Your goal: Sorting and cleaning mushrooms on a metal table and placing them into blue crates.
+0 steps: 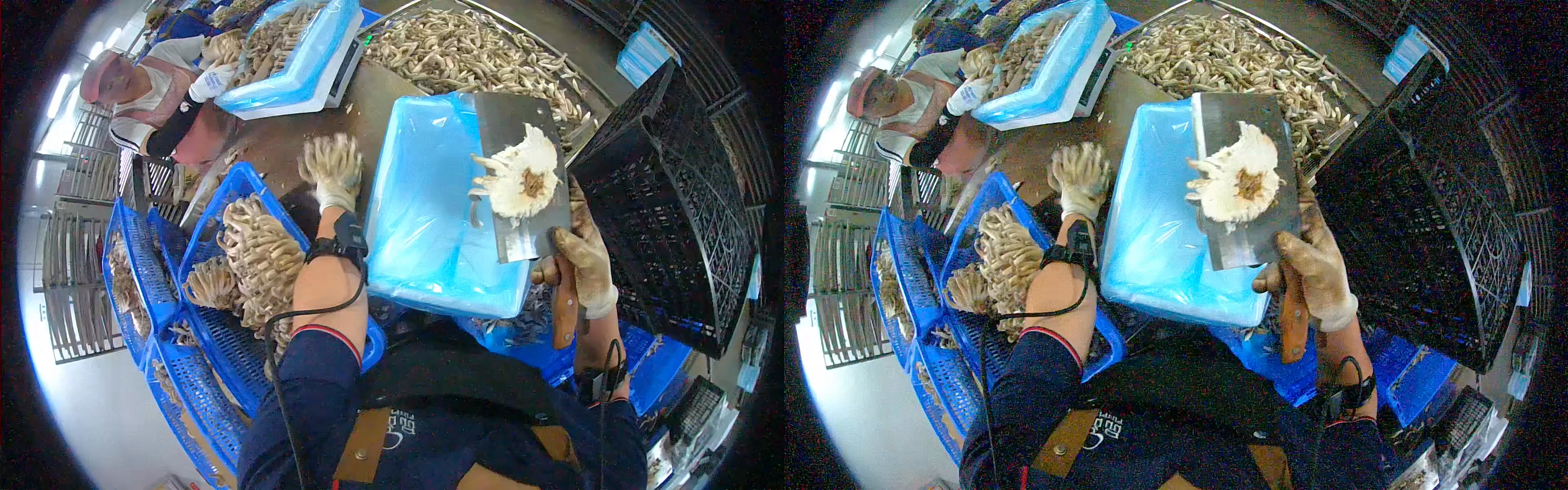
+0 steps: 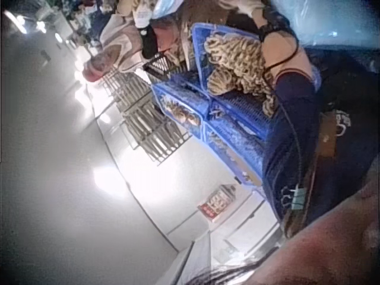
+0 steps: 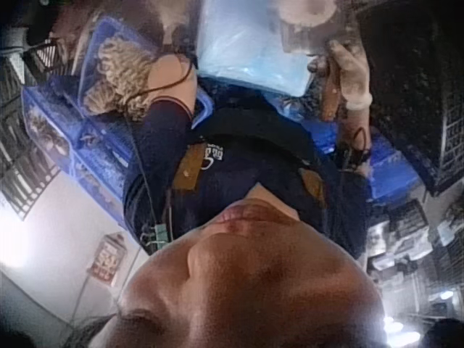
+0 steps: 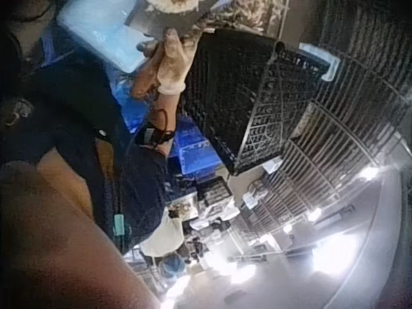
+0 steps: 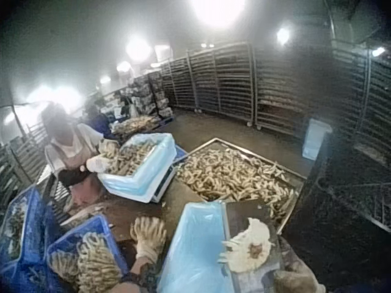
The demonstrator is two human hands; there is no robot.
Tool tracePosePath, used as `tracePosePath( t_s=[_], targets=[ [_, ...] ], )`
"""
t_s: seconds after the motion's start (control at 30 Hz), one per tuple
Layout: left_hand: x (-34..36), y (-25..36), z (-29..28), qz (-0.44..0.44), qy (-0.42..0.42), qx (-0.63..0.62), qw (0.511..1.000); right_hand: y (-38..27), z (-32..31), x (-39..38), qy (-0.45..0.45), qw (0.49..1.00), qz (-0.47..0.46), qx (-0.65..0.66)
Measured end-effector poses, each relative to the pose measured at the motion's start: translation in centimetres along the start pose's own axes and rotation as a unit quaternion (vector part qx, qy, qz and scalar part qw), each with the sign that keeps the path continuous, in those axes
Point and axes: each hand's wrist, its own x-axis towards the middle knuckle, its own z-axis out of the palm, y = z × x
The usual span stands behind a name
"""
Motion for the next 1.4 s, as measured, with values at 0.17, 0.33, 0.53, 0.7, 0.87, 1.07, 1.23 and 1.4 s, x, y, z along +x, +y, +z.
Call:
tracePosePath(
  t_s=[0.17, 0.33, 0.53, 0.7, 0.87, 1.07, 1.23, 1.4],
  targets=[
    [-4.3, 0.5, 1.4, 0.0, 0.094, 0.132, 0.987, 0.0, 0.6, 1.7, -0.055, 0.998, 0.023, -0.011],
    [-17.7, 2.5, 14.0, 0.123, -0.281, 0.127, 0.943, 0.6, 5.0, 3.6, -0.141, 0.988, 0.03, -0.06],
    [-27.3, 10.6, 12.5, 0.116, -0.219, 0.193, 0.95, 2.6, 15.7, 2.0, -0.249, 0.95, 0.007, -0.188],
    [-33.9, 13.5, 5.5, 0.264, -0.077, 0.159, 0.948, 4.4, 23.5, -2.1, -0.384, 0.789, -0.057, -0.476],
    [-43.7, 16.6, -5.9, 0.273, 0.051, 0.138, 0.951, 8.5, 29.6, -8.5, -0.439, 0.779, 0.058, -0.444],
    [-59.0, 14.1, -18.3, 0.207, 0.069, -0.003, 0.976, 12.9, 28.6, -9.5, -0.447, 0.794, 0.191, -0.365],
    [-70.5, 1.7, -34.8, 0.309, 0.086, -0.282, 0.904, 14.9, 27.7, -8.9, -0.35, 0.859, 0.205, -0.313],
    [-72.3, 9.7, -45.7, 0.342, 0.42, -0.127, 0.831, 13.6, 26.9, -8.9, -0.294, 0.889, 0.119, -0.33]
  ],
)
